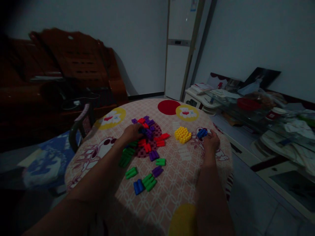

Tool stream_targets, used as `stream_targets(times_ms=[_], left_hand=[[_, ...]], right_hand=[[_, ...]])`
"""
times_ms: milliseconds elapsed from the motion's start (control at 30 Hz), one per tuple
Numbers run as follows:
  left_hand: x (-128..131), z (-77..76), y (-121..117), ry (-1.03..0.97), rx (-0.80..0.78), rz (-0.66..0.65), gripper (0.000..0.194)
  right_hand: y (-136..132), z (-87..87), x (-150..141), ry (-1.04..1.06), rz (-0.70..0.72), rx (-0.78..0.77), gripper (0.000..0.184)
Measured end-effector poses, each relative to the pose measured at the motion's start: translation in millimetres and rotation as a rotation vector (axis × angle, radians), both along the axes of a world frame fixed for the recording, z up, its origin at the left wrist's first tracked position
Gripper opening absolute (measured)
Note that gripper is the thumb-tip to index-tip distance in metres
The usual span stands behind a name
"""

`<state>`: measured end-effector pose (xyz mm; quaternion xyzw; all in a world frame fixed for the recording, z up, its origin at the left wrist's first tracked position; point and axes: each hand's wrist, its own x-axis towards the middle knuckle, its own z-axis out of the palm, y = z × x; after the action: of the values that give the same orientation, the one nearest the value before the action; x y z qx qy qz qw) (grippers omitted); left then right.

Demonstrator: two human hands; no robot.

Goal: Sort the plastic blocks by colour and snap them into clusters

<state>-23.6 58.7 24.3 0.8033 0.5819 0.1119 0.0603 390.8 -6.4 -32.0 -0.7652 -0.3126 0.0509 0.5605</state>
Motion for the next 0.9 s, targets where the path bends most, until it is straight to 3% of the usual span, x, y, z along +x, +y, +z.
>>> stream_targets(times_ms=[100,167,267,333,400,500,633,767,833,900], left_hand=[[6,13.1,-4,-0.262,0.059,0.011,0.039],[17,25.5,-7,-0.52,0.06,-0.046,0.042],[46,38.1,-18,-0.842,-0.128,-0.253,0.038],[67,38.7,-29,-0.935,-0.291,-0.397,0.037],[85,33.2,-39,-0.973,-0.379,-0.462,0.036],[98,19.2,-46,-1.064,-0.411,-0.406,0.036],[100,5.4,-43,-1.194,-0.443,-0.265,0.033],[106,4.2,-45,-1.236,-0.492,-0.269,0.033],[108,6.4,-47,-1.268,-0.523,-0.286,0.037],[107,9.3,-49,-1.289,-0.532,-0.292,0.043]], right_hand=[[-3,15.1,-7,-0.115,-0.081,0.086,0.056],[-5,30.0,-20,-0.193,-0.041,0.193,0.049],[-10,54.4,-57,-0.213,0.369,0.28,0.04],[-13,67.9,-88,-0.185,0.704,0.251,0.036],[-16,77.2,-115,-0.174,0.996,0.179,0.033],[-21,82.7,-131,-0.199,1.146,0.13,0.024],[-25,80.0,-124,-0.053,1.201,-0.051,0.024],[-24,76.6,-114,0.135,1.145,-0.131,0.025],[-23,75.3,-101,0.21,1.029,-0.096,0.027],[-22,72.5,-80,0.263,0.793,-0.015,0.031]])
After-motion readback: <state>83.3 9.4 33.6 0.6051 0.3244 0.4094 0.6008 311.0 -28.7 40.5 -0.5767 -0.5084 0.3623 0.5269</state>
